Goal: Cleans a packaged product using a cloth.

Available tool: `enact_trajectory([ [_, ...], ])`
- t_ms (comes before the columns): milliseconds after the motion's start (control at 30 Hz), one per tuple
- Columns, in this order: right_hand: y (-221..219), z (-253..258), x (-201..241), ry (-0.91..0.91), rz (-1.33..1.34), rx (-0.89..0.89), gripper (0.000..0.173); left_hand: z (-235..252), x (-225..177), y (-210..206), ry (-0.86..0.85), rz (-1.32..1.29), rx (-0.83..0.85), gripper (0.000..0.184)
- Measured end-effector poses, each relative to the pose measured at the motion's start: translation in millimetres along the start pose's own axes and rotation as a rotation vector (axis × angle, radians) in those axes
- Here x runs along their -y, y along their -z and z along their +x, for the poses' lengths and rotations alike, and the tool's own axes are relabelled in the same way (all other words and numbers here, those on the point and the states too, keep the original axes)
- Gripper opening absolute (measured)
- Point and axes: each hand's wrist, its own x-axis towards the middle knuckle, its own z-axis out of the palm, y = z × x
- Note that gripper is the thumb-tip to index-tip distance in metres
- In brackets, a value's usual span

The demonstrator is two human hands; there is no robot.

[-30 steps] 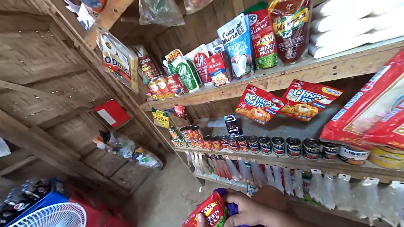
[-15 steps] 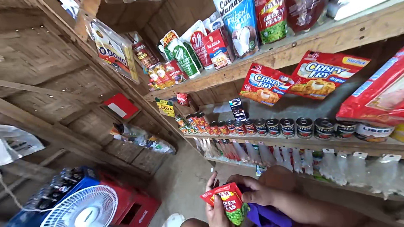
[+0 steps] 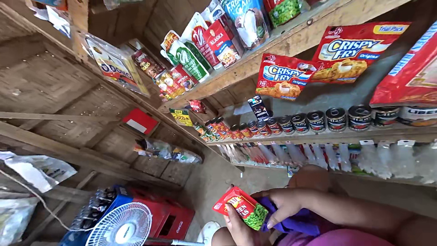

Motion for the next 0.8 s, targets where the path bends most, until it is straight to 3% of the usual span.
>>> enact_trajectory([
  [200,-2,3,-1,-0.026,-0.07,-0.121,0.056,1,2,-4,0.037,-0.017,-0.017,0.038],
  [333,-6,1,0,-0.034,-0.075,-0.247,0.051,2,5,-3,0.073,-0.016,-0.03,0.043],
  [567,-11,2,-4,0.128,0.096,-0.419,0.044,5,5,-6,0.085,0.025,-0.023,0.044],
  [700,-6,0,2,0.025,0.225,-0.498,0.032,4,10,1,0.108,0.008,0.032,0.043],
  [800,-2,0,5,-0.073,0.318,-0.461,0.028,0,6,-1,0.117,-0.062,0.107,0.059],
])
